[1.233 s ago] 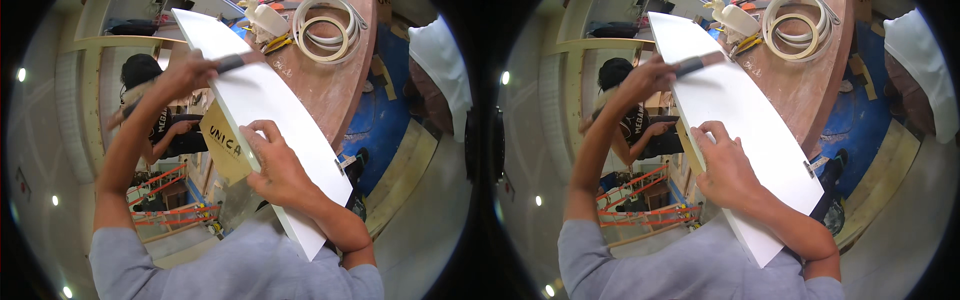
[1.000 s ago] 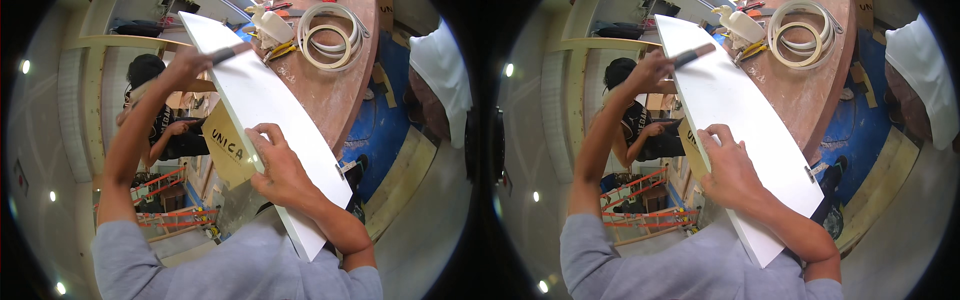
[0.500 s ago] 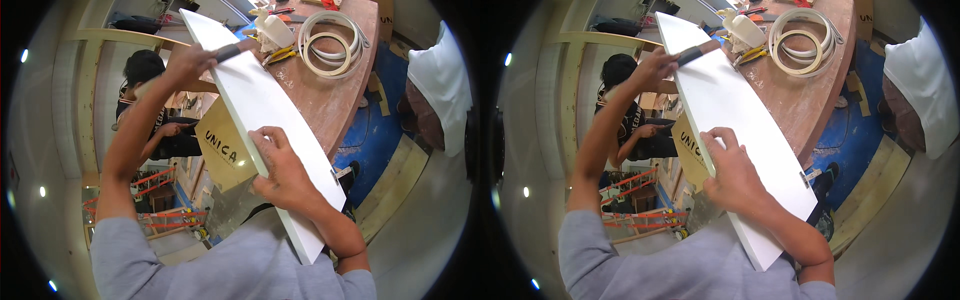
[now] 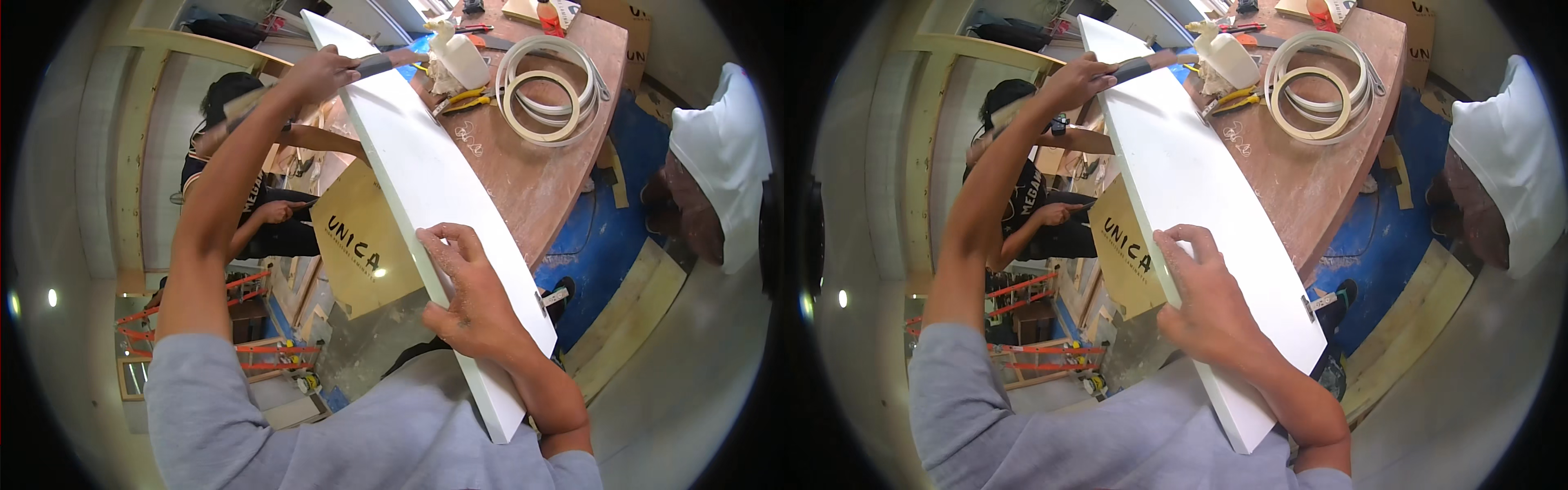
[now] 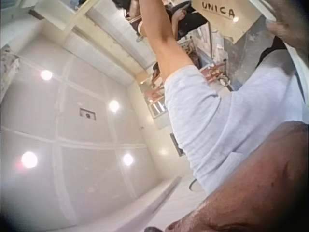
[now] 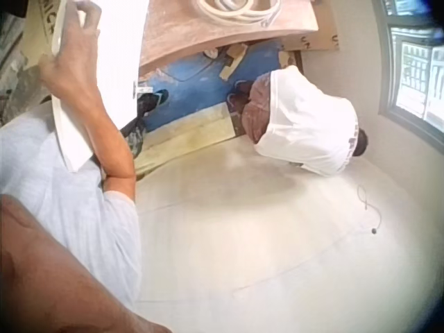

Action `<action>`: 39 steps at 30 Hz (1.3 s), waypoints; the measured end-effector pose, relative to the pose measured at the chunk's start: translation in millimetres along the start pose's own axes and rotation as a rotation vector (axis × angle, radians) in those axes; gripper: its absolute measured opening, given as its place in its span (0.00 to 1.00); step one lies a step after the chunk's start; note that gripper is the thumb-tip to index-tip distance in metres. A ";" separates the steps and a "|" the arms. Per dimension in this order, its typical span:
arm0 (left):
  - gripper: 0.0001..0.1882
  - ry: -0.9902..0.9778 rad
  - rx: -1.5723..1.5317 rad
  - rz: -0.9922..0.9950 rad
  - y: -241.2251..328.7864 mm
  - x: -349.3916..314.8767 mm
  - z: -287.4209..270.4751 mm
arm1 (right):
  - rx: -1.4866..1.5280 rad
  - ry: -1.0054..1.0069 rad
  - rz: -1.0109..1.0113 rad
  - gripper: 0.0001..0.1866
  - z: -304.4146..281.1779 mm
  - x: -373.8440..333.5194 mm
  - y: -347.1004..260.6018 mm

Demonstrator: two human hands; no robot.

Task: The person sands the edge of a white wooden board using a hand sanding block, repeating the motion along the length of the board and then turning it to sand another side.

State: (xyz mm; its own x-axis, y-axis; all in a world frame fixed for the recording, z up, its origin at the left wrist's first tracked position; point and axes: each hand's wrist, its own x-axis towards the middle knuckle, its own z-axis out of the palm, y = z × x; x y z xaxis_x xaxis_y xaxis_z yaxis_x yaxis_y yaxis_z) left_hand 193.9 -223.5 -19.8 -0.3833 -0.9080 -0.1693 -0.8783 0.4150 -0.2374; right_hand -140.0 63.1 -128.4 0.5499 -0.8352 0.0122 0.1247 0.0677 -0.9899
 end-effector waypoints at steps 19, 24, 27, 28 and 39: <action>0.21 0.071 -0.055 0.063 -10.0 20.8 19.8 | -0.019 0.003 -0.075 0.44 -10.6 3.1 3.2; 0.19 -0.111 -0.219 0.282 64.9 -40.0 -32.7 | -0.014 0.030 -0.010 0.43 -19.8 8.6 0.0; 0.20 -0.182 -0.099 0.204 122.3 -70.6 -50.2 | -0.040 0.056 -0.041 0.42 -26.6 6.8 3.1; 0.20 -0.198 -0.157 0.169 119.6 -69.4 -48.5 | -0.077 0.064 -0.058 0.42 -30.5 5.9 3.2; 0.23 -0.027 -0.200 -0.109 -62.5 49.1 3.4 | -0.078 -0.002 -0.065 0.43 -18.4 6.4 2.6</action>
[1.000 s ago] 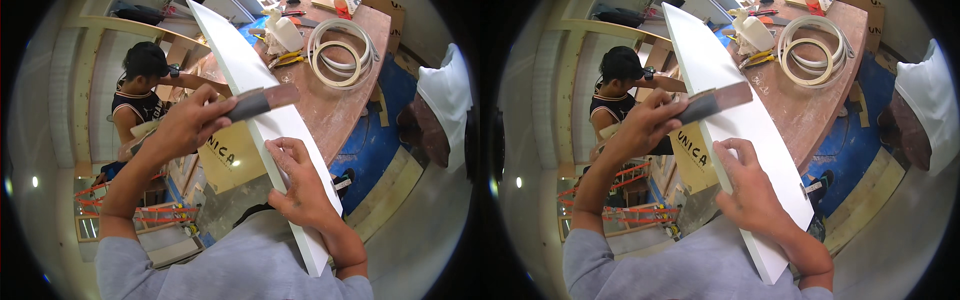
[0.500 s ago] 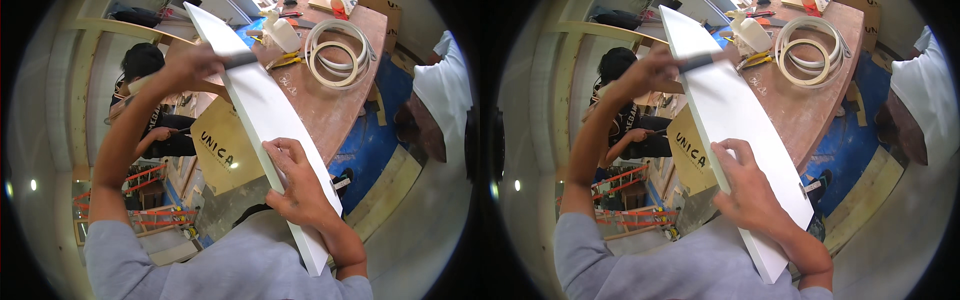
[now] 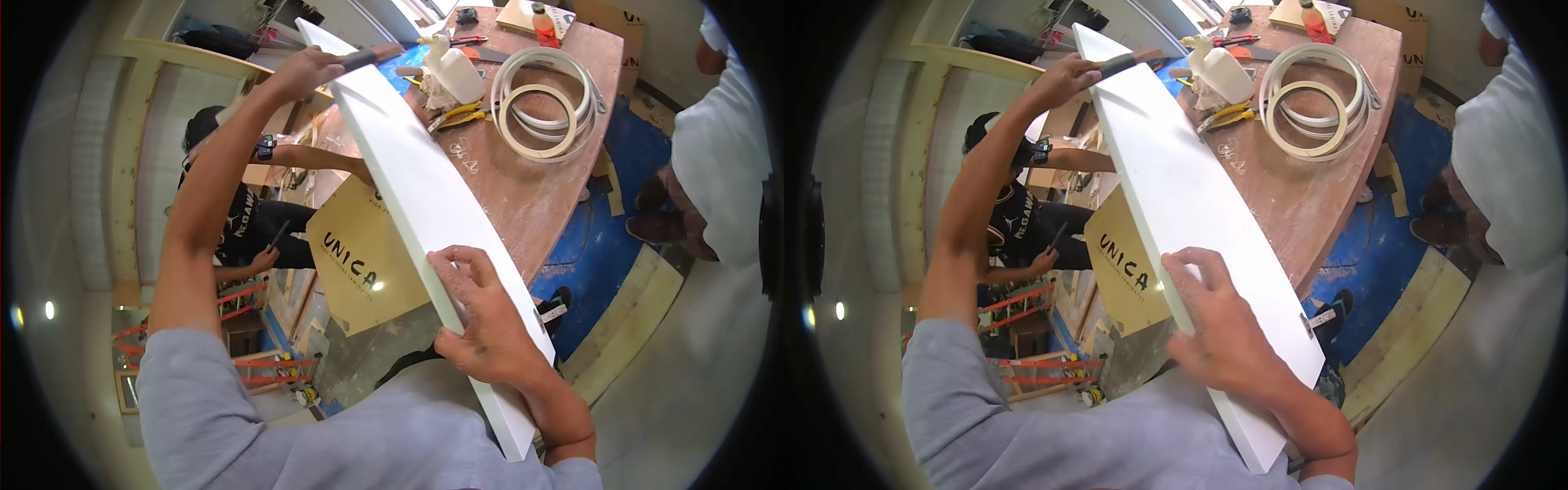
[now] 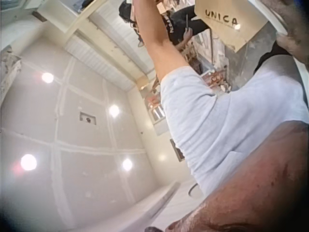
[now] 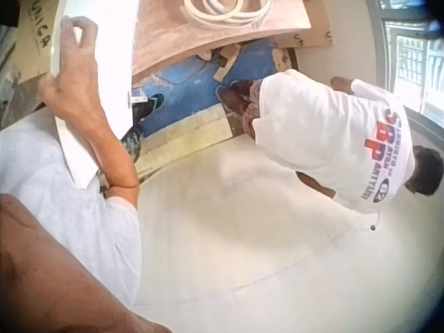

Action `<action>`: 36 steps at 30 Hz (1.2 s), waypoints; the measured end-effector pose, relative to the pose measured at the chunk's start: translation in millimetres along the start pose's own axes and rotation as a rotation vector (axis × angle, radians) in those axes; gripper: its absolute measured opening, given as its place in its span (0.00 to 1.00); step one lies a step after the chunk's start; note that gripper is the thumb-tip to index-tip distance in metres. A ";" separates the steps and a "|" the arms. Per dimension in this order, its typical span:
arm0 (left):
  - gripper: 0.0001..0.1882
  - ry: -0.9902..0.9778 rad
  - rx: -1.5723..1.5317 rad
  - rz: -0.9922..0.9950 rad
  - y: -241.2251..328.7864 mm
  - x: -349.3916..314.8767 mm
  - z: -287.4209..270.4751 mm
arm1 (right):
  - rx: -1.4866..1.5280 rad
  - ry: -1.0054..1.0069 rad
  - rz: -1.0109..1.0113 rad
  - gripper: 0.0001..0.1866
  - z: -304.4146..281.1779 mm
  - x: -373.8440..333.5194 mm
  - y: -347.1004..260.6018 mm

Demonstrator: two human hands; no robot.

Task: The person sands the edge of a white wooden board using a hand sanding block, repeating the motion along the length of the board and then turning it to sand another side.

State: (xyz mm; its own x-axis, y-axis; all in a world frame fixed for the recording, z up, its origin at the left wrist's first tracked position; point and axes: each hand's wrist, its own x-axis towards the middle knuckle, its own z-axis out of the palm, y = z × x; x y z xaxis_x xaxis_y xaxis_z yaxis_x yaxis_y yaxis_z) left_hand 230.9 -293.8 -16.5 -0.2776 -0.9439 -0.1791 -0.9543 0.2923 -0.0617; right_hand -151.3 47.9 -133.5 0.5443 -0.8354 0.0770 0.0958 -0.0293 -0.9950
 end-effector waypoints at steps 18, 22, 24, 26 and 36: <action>0.19 0.217 -0.078 0.156 35.8 -16.5 26.2 | 0.010 -0.012 -0.068 0.45 -14.1 0.8 5.1; 0.21 0.008 -0.156 0.365 139.3 -109.7 4.8 | -0.018 0.027 -0.085 0.45 -12.8 2.8 10.9; 0.24 -0.087 -0.058 0.272 173.1 -154.3 -0.3 | -0.023 0.026 -0.058 0.46 -13.6 2.8 9.7; 0.23 -0.097 -0.090 0.270 179.5 -166.7 3.0 | -0.008 0.014 -0.035 0.46 -17.3 1.6 6.6; 0.18 -0.192 0.264 0.118 61.4 -44.0 -13.8 | -0.016 0.003 -0.069 0.45 -4.7 0.2 3.8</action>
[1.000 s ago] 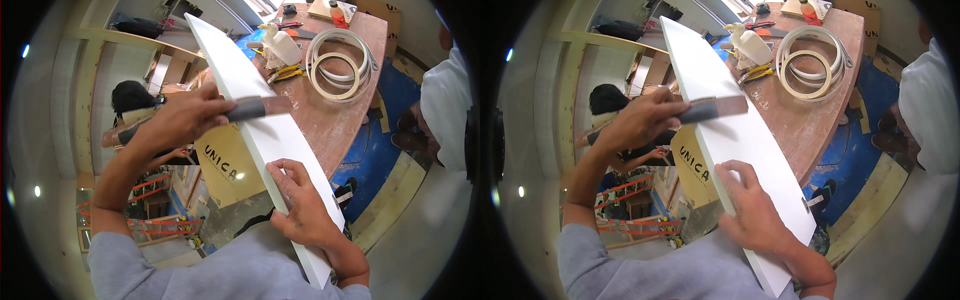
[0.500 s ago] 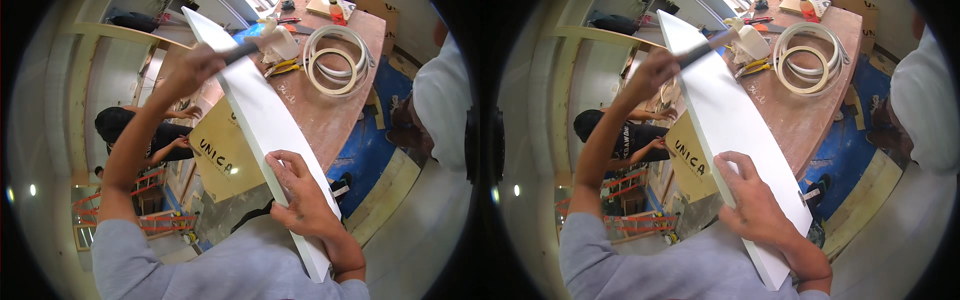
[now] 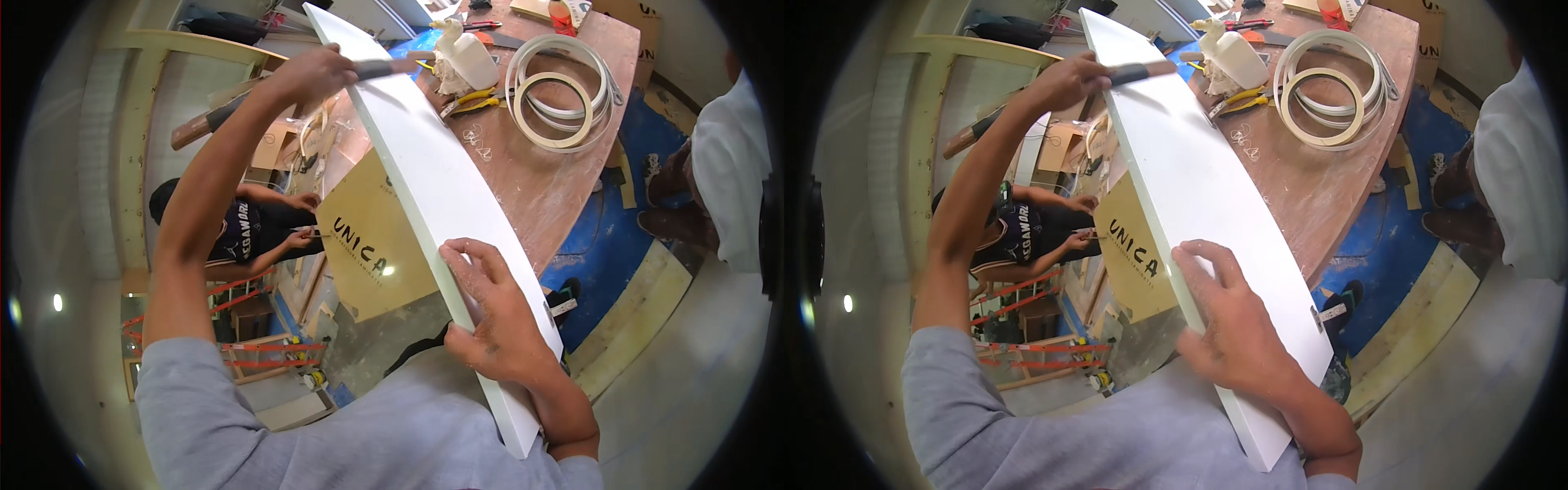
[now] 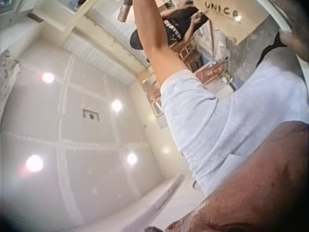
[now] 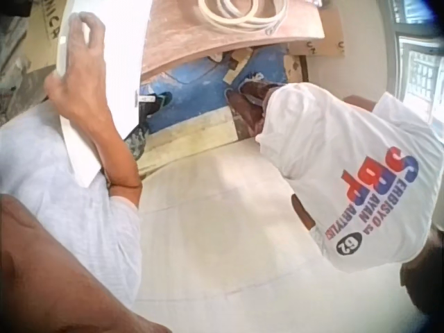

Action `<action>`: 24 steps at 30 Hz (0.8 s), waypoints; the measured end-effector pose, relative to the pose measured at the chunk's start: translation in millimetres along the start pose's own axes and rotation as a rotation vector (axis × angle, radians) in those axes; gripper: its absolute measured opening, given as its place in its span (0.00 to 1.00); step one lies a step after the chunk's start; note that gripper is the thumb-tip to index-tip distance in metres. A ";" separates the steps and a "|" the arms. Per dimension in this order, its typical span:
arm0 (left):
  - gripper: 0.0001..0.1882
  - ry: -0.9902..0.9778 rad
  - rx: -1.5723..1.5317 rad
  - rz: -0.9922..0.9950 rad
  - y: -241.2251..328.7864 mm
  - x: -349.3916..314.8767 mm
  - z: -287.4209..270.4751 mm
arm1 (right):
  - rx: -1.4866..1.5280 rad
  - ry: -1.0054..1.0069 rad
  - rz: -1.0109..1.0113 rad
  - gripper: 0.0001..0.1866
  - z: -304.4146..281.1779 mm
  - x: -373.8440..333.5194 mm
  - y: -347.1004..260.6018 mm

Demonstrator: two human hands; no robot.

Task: The person sands the edge of a white wooden board using a hand sanding block, repeating the motion along the length of the board and then turning it to sand another side.

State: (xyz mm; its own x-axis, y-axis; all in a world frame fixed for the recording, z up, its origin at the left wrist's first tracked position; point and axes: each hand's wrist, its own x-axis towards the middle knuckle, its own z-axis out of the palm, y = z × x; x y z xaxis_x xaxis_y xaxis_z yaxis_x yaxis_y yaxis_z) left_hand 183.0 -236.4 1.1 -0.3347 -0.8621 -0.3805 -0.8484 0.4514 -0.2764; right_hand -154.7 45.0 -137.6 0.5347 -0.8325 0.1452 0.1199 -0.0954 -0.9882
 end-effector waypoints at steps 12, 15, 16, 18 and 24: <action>0.19 -0.154 0.143 0.056 28.2 6.5 -3.5 | 0.110 -0.025 0.109 0.43 13.2 0.2 -1.4; 0.19 -0.150 0.200 0.037 28.2 29.2 -5.5 | 0.086 -0.012 0.125 0.43 7.1 1.8 -2.2; 0.18 -0.136 0.134 0.046 29.6 14.2 -4.3 | 0.068 -0.009 0.112 0.43 7.5 2.4 -1.5; 0.16 -0.102 -0.025 0.139 59.7 -23.1 -4.4 | 0.067 -0.001 0.119 0.43 5.0 2.0 0.3; 0.21 -0.279 -0.161 0.113 166.4 -88.9 -45.7 | 0.022 0.003 0.127 0.45 5.4 4.3 3.2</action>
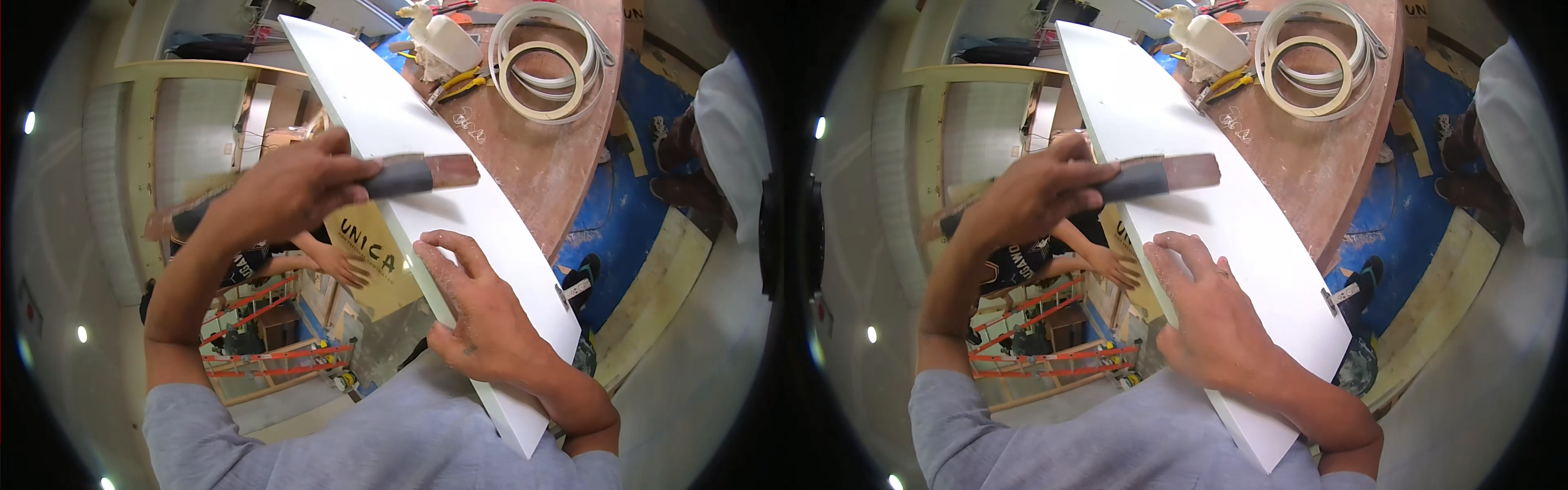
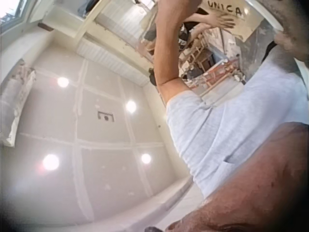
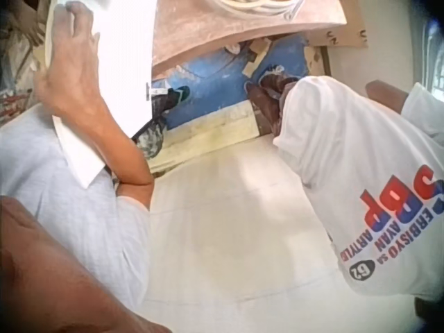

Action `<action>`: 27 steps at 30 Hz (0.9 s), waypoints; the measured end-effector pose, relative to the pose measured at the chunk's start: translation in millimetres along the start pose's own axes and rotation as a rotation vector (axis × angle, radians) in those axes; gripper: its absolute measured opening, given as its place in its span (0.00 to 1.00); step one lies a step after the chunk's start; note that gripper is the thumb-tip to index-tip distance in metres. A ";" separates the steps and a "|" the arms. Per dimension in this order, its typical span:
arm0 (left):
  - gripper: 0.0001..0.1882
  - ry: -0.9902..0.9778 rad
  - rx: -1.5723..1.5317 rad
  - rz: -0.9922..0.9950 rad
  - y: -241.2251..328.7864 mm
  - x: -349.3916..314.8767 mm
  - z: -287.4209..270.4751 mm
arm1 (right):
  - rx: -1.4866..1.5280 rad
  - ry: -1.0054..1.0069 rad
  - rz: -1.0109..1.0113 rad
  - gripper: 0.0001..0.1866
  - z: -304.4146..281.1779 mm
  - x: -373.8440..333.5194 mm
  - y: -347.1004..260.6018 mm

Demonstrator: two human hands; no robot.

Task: The person sands the edge of a white wooden board using a hand sanding block, repeating the motion along the length of the board and then turning it to sand another side.

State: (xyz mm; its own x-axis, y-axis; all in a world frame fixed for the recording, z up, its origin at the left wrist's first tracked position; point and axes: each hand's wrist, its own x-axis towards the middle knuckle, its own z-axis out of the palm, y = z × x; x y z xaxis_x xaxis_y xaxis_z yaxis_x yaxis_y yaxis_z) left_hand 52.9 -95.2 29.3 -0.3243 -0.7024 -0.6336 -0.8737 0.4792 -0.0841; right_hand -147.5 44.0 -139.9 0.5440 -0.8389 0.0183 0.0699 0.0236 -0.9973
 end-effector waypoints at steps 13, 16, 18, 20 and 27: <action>0.19 0.185 -0.049 0.085 -79.4 25.9 19.7 | 0.044 -0.031 -0.018 0.44 4.6 -3.2 0.0; 0.21 0.188 -0.036 0.137 -17.0 -3.3 26.1 | 0.039 -0.022 0.014 0.44 4.4 0.3 1.4; 0.21 0.215 -0.079 0.132 -24.6 -3.4 27.2 | 0.052 -0.029 -0.001 0.44 2.1 -2.5 0.8; 0.20 0.269 -0.027 0.062 -85.5 28.5 23.5 | 0.051 -0.033 -0.023 0.44 4.8 -6.5 -0.2; 0.16 0.143 0.099 -0.120 -168.3 72.3 -12.4 | 0.016 -0.030 -0.032 0.42 9.0 -3.8 -1.4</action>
State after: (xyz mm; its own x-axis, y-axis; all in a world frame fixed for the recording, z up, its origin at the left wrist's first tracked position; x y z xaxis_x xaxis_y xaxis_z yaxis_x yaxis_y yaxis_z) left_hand 171.9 -233.1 7.1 -0.2747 -0.8216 -0.4995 -0.8713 0.4324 -0.2320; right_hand -142.1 52.1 -137.9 0.5665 -0.8224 0.0523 0.1010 0.0064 -0.9949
